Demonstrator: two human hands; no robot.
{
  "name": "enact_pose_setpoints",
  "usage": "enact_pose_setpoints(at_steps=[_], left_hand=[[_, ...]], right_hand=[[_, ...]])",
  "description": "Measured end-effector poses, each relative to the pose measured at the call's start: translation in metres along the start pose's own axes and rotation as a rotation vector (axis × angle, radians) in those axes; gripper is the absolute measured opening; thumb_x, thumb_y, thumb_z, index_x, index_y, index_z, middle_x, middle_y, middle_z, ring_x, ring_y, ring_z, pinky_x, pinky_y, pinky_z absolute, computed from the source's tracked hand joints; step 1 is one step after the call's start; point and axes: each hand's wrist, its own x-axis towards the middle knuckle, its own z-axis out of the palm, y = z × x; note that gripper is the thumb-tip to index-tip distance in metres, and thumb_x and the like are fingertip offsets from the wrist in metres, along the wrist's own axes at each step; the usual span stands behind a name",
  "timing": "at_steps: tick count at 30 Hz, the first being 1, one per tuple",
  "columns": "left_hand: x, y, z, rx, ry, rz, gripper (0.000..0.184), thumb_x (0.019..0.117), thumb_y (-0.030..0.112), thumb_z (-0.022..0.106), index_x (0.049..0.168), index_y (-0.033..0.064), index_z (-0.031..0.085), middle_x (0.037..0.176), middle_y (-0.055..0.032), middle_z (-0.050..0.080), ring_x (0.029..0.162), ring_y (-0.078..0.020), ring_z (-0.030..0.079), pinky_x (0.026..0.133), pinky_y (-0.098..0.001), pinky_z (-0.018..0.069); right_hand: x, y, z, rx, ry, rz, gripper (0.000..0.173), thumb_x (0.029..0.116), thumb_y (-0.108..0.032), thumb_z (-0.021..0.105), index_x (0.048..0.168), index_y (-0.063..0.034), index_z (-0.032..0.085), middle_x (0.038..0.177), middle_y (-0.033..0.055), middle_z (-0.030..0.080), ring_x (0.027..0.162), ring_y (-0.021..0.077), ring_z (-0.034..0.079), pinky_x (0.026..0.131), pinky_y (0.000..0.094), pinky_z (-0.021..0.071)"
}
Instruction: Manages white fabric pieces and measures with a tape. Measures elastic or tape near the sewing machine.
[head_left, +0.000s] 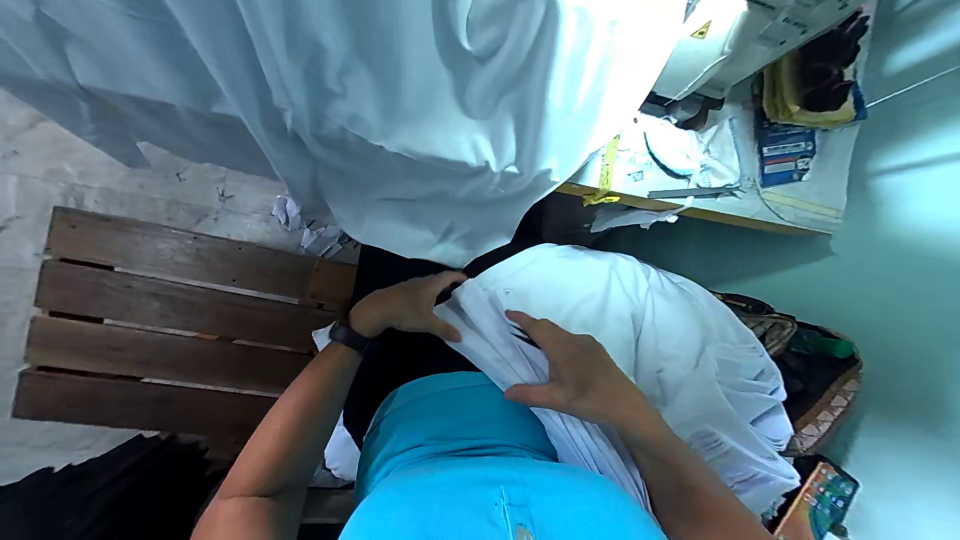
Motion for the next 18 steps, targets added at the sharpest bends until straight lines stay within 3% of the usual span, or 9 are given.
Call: enact_pose_setpoints(at_steps=[1, 3, 5, 6, 8, 10, 12, 14, 18], left_hand=[[0.003, -0.006, 0.006, -0.036, -0.058, -0.072, 0.077, 0.0813, 0.019, 0.086, 0.146, -0.0005, 0.048, 0.130, -0.0220, 0.064, 0.121, -0.0318, 0.062, 0.104, -0.0524, 0.0485], [0.009, -0.008, 0.015, -0.248, -0.024, -0.119, 0.060, 0.0882, 0.011, 0.078, 0.139, -0.0064, 0.049, 0.118, -0.0211, 0.066, 0.106, -0.0244, 0.065, 0.096, -0.0436, 0.0527], [0.011, 0.002, 0.014, -0.536, 0.083, -0.126, 0.038, 0.1007, 0.010, 0.060, 0.134, -0.0046, 0.048, 0.104, -0.0126, 0.066, 0.090, -0.0146, 0.065, 0.083, -0.0338, 0.0562], [0.014, 0.009, 0.009, -0.659, 0.118, -0.122, 0.029, 0.1079, 0.018, 0.046, 0.131, 0.0007, 0.049, 0.096, -0.0058, 0.066, 0.084, -0.0107, 0.066, 0.077, -0.0305, 0.0572], [0.020, 0.023, 0.000, -0.748, 0.083, -0.062, 0.048, 0.1109, 0.040, 0.022, 0.130, 0.0076, 0.052, 0.090, 0.0028, 0.070, 0.083, -0.0080, 0.069, 0.079, -0.0288, 0.0587], [0.027, 0.037, -0.004, -0.722, 0.029, -0.028, 0.060, 0.1102, 0.045, 0.013, 0.134, 0.0064, 0.052, 0.092, 0.0018, 0.070, 0.085, -0.0095, 0.069, 0.080, -0.0294, 0.0577], [0.035, 0.044, 0.000, -0.782, 0.047, -0.079, 0.061, 0.1111, 0.046, 0.010, 0.131, 0.0077, 0.052, 0.090, 0.0011, 0.067, 0.083, -0.0105, 0.067, 0.076, -0.0298, 0.0565], [0.039, 0.040, 0.010, -0.881, 0.126, -0.071, 0.051, 0.1119, 0.042, 0.017, 0.131, 0.0109, 0.052, 0.093, 0.0002, 0.064, 0.082, -0.0117, 0.066, 0.075, -0.0319, 0.0571], [0.041, 0.033, 0.044, -1.071, 0.356, 0.067, 0.036, 0.1112, 0.030, 0.028, 0.140, 0.0156, 0.044, 0.093, 0.0031, 0.059, 0.077, -0.0073, 0.061, 0.072, -0.0257, 0.0549]], right_hand=[[0.000, -0.002, 0.001, 0.014, 0.004, 0.056, 0.094, 0.0767, -0.048, 0.082, 0.152, -0.0034, 0.047, 0.121, 0.0230, 0.067, 0.100, 0.0393, 0.068, 0.079, 0.0575, 0.0532], [0.004, 0.000, 0.001, 0.121, 0.035, 0.139, 0.084, 0.0800, -0.037, 0.079, 0.150, -0.0021, 0.049, 0.119, 0.0225, 0.069, 0.102, 0.0379, 0.068, 0.085, 0.0583, 0.0526], [0.007, 0.009, 0.003, 0.238, 0.148, 0.160, 0.068, 0.0837, -0.029, 0.071, 0.143, 0.0005, 0.055, 0.103, 0.0185, 0.070, 0.088, 0.0287, 0.067, 0.077, 0.0496, 0.0536], [0.009, 0.012, 0.002, 0.299, 0.191, 0.174, 0.065, 0.0859, -0.030, 0.069, 0.141, 0.0010, 0.055, 0.102, 0.0156, 0.071, 0.087, 0.0221, 0.067, 0.078, 0.0428, 0.0550], [0.011, 0.015, 0.000, 0.430, 0.232, 0.203, 0.068, 0.0876, -0.040, 0.070, 0.139, 0.0015, 0.054, 0.101, 0.0071, 0.069, 0.085, 0.0059, 0.064, 0.077, 0.0257, 0.0538], [0.013, 0.016, 0.001, 0.476, 0.233, 0.211, 0.078, 0.0841, -0.048, 0.073, 0.141, 0.0002, 0.052, 0.102, 0.0054, 0.069, 0.086, 0.0031, 0.063, 0.077, 0.0238, 0.0531], [0.015, 0.016, 0.005, 0.460, 0.227, 0.205, 0.086, 0.0801, -0.054, 0.075, 0.144, -0.0028, 0.049, 0.107, 0.0060, 0.070, 0.091, 0.0046, 0.065, 0.080, 0.0264, 0.0547], [0.017, 0.013, 0.008, 0.476, 0.257, 0.227, 0.087, 0.0782, -0.049, 0.078, 0.145, -0.0028, 0.047, 0.107, 0.0075, 0.069, 0.090, 0.0061, 0.066, 0.079, 0.0263, 0.0550], [0.022, 0.007, 0.006, 0.654, 0.327, 0.296, 0.074, 0.0808, -0.012, 0.075, 0.145, 0.0036, 0.041, 0.113, 0.0138, 0.065, 0.090, 0.0067, 0.065, 0.079, 0.0222, 0.0547]])
